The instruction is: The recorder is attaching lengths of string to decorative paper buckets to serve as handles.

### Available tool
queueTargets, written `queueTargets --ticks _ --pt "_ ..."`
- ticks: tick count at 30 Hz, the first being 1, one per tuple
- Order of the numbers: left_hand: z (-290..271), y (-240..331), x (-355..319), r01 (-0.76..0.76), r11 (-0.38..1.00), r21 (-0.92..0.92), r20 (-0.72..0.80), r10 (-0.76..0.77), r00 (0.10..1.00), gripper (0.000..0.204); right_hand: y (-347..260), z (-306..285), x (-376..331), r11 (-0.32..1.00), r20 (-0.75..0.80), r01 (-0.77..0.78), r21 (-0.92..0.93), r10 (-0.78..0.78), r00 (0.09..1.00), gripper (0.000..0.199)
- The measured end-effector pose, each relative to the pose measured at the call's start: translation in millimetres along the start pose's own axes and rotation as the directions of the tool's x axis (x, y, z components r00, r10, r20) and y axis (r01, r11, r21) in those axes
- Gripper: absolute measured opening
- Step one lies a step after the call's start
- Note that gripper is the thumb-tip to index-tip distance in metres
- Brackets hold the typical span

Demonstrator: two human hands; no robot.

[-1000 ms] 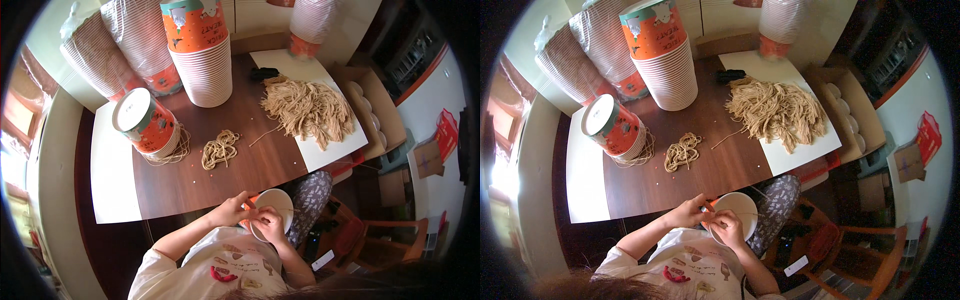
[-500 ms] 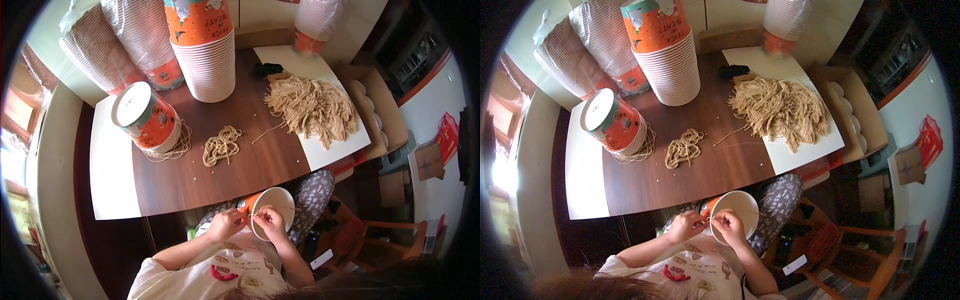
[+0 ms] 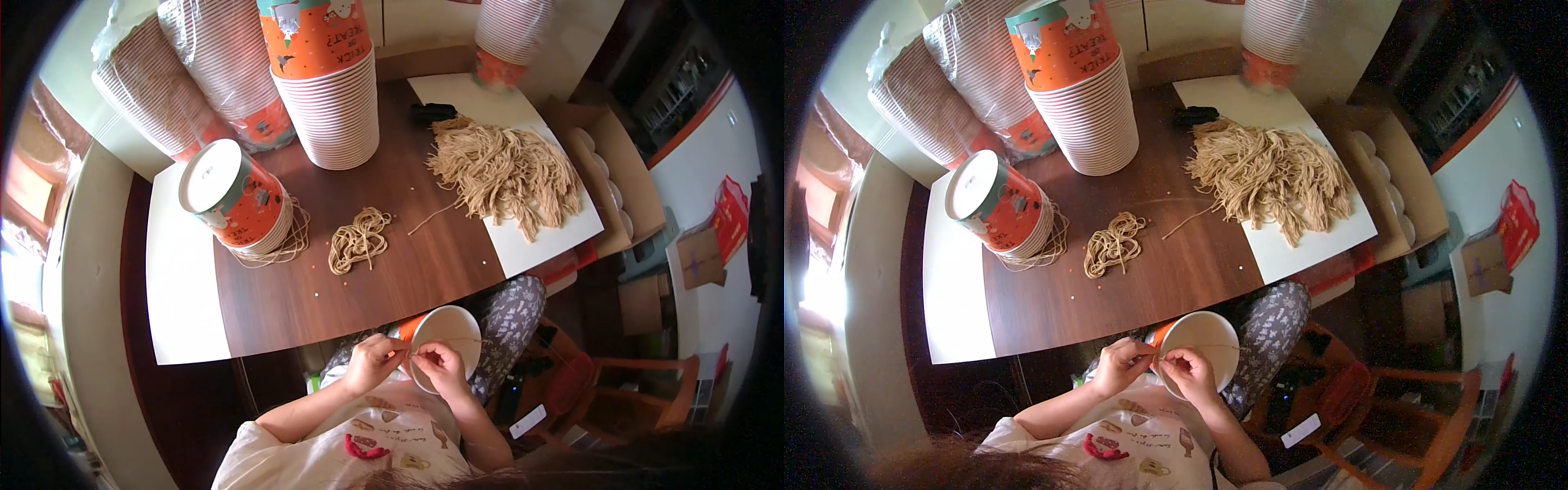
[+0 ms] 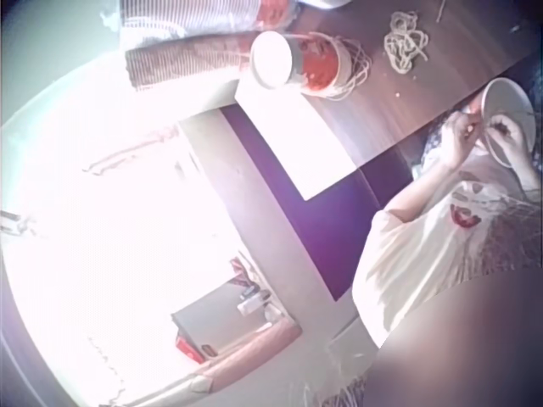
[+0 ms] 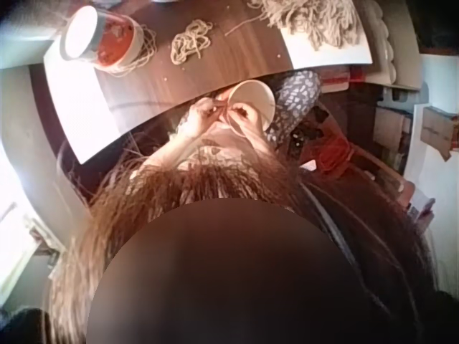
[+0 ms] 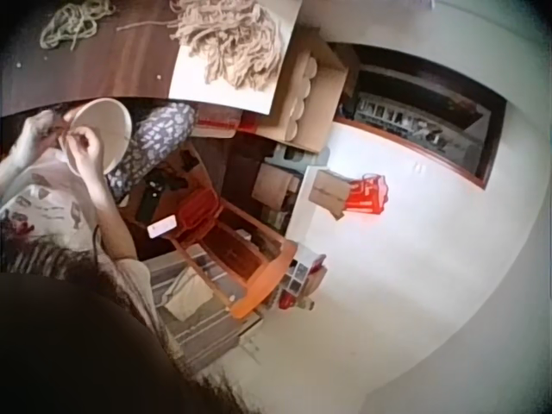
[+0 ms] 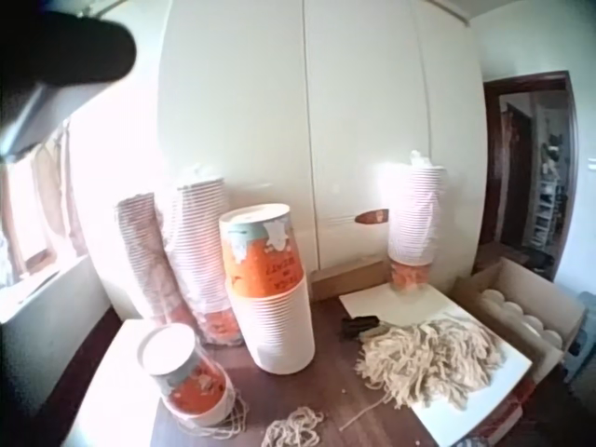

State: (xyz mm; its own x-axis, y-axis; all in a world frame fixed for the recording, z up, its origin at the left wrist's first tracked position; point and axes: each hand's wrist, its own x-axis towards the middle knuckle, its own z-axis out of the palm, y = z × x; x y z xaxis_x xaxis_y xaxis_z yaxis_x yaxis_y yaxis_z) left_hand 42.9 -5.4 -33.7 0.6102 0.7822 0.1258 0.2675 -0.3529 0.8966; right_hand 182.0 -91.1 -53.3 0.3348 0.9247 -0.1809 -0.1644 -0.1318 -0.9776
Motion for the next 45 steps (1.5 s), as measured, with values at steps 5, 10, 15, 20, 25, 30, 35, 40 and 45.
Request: queueTargets --ticks 5,10,15,20,25,30,35,40,45 --pt "1.6 0.8 3.6 -0.087 0.996 -0.010 -0.015 0.086 0.996 0.014 1.3 -0.2 0.5 0.999 -0.010 0.009 0.042 -0.009 1.000 0.009" --pt "4.9 -5.0 -6.0 0.225 0.963 -0.147 0.111 -0.210 0.971 0.011 5.8 -0.6 1.5 0.998 -0.022 0.035 -0.058 -0.036 0.999 0.009" --pt "0.0 1.0 -5.8 0.303 0.885 -0.353 0.209 -0.241 0.948 0.015 8.5 -0.5 2.4 0.993 -0.022 0.091 -0.073 -0.093 0.995 0.009" --pt "3.4 -0.8 -5.1 0.455 0.828 -0.326 0.261 -0.384 0.886 0.015 8.3 0.0 2.8 0.981 -0.022 0.150 -0.122 -0.153 0.988 0.010" --pt "4.1 -3.1 -4.1 0.478 0.818 -0.321 0.290 -0.395 0.872 0.015 1.4 0.1 1.7 0.979 -0.022 0.154 -0.133 -0.159 0.987 0.010" --pt "8.5 -4.6 -8.5 0.523 0.675 -0.520 0.371 -0.373 0.850 0.016 3.6 -0.6 2.3 0.965 -0.019 0.197 -0.173 -0.203 0.979 0.011" --pt "4.3 3.7 -4.0 0.742 0.389 -0.546 0.511 -0.547 0.663 0.014 -7.8 -1.1 1.5 0.929 -0.007 0.239 -0.282 -0.251 0.968 0.017" --pt "2.8 5.2 -3.9 0.766 0.245 -0.594 0.552 -0.569 0.610 0.012 -11.7 -2.8 1.4 0.821 0.027 0.390 -0.416 -0.418 0.908 0.022" --pt "3.3 1.7 -5.5 0.761 0.244 -0.602 0.557 -0.555 0.618 0.013 -19.7 -1.7 2.6 0.733 0.112 0.490 -0.472 -0.502 0.858 0.023"
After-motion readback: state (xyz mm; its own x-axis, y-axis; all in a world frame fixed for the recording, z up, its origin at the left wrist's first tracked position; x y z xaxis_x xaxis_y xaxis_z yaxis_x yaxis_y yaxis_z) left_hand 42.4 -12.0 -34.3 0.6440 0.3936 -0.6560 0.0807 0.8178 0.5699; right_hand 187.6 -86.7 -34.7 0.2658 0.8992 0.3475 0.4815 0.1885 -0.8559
